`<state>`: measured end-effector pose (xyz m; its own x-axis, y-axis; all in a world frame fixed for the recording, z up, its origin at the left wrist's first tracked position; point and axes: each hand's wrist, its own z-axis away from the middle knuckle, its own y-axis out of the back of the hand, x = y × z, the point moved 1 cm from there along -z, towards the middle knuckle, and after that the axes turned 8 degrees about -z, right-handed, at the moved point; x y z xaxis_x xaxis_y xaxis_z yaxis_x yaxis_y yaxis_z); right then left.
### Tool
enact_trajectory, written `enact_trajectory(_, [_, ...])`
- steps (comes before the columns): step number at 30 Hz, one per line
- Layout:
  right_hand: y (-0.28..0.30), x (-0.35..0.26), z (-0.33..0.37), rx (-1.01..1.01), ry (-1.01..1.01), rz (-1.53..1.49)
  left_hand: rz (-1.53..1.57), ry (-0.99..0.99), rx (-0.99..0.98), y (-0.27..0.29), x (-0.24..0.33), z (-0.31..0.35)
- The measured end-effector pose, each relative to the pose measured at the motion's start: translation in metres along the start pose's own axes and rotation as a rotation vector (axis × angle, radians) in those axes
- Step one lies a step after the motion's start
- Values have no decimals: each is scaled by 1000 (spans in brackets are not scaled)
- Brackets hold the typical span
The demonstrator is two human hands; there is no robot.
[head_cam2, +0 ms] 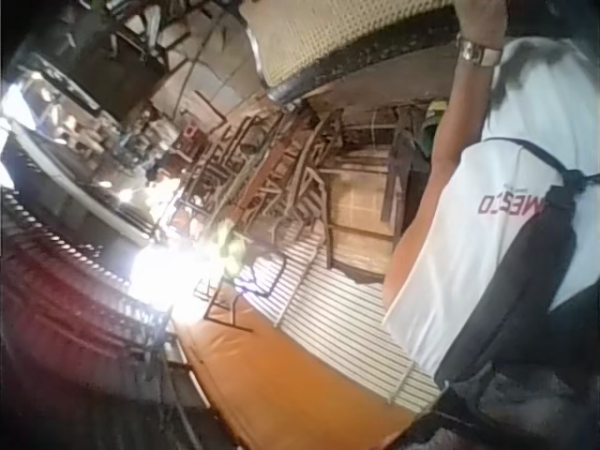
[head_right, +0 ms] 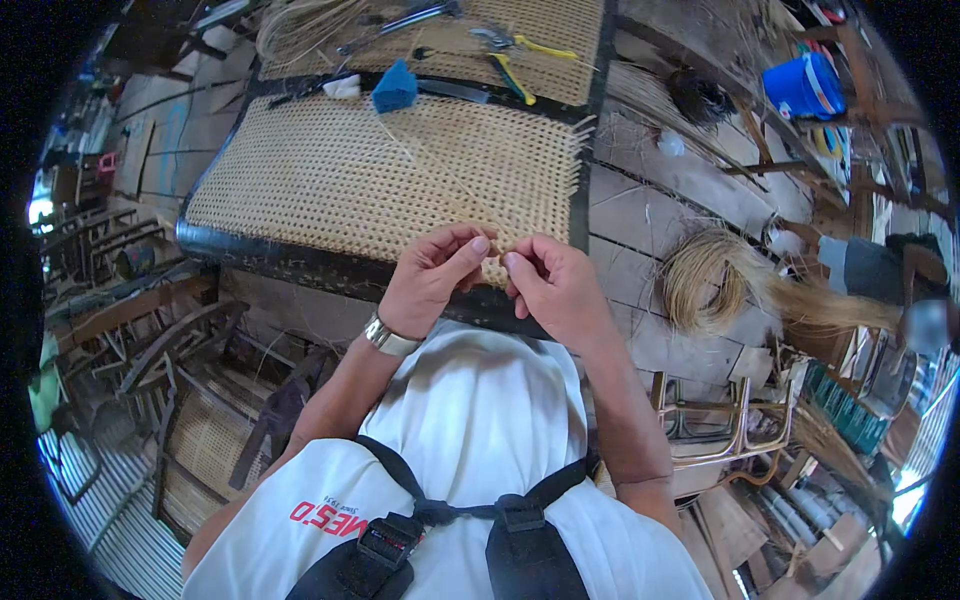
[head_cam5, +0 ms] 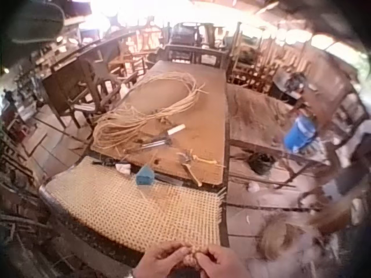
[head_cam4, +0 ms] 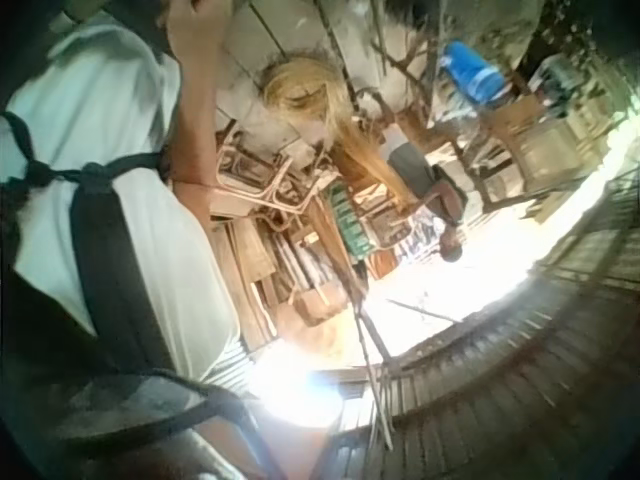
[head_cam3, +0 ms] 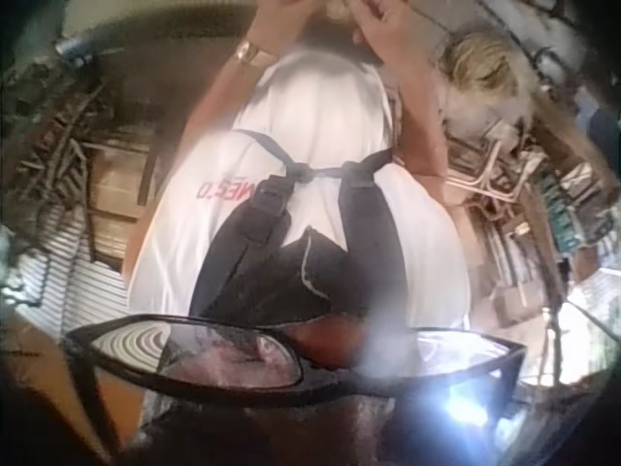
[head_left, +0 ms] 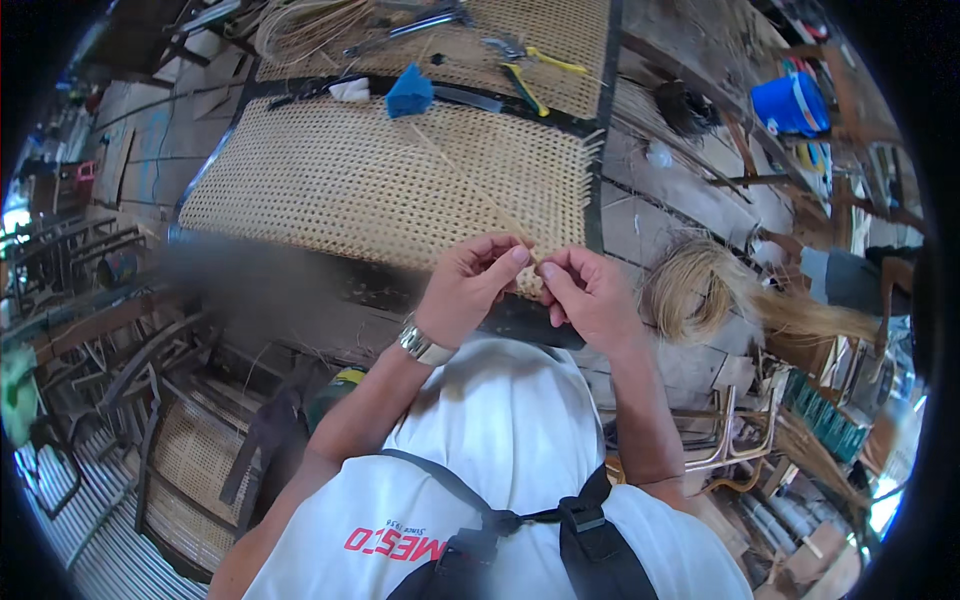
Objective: Weaving cane material onto a chair seat frame using hand tools.
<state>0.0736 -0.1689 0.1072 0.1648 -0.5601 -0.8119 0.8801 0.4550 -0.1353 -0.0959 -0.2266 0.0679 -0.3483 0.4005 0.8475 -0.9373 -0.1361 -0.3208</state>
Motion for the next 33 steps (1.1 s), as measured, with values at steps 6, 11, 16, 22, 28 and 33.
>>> enact_trajectory(6, [51, 21, 37, -6, 58, 39, 2, -118, 163, -17, 0, -14])
enact_trajectory(11, [173, 120, 71, 161, -20, 307, 118, -246, 552, 45, 29, -13])
enact_trajectory(16, [236, 175, 81, 155, -120, 514, 292, -272, 540, 83, 30, 13])
enact_trajectory(22, [224, 120, 36, 352, 59, 880, 311, -315, 448, 114, 41, 13])
enact_trajectory(28, [110, 13, -39, 371, 325, 734, 393, -291, 405, 149, 59, 10])
enact_trajectory(33, [15, -20, -147, 253, 543, 741, 395, -292, 429, 178, 61, -2])
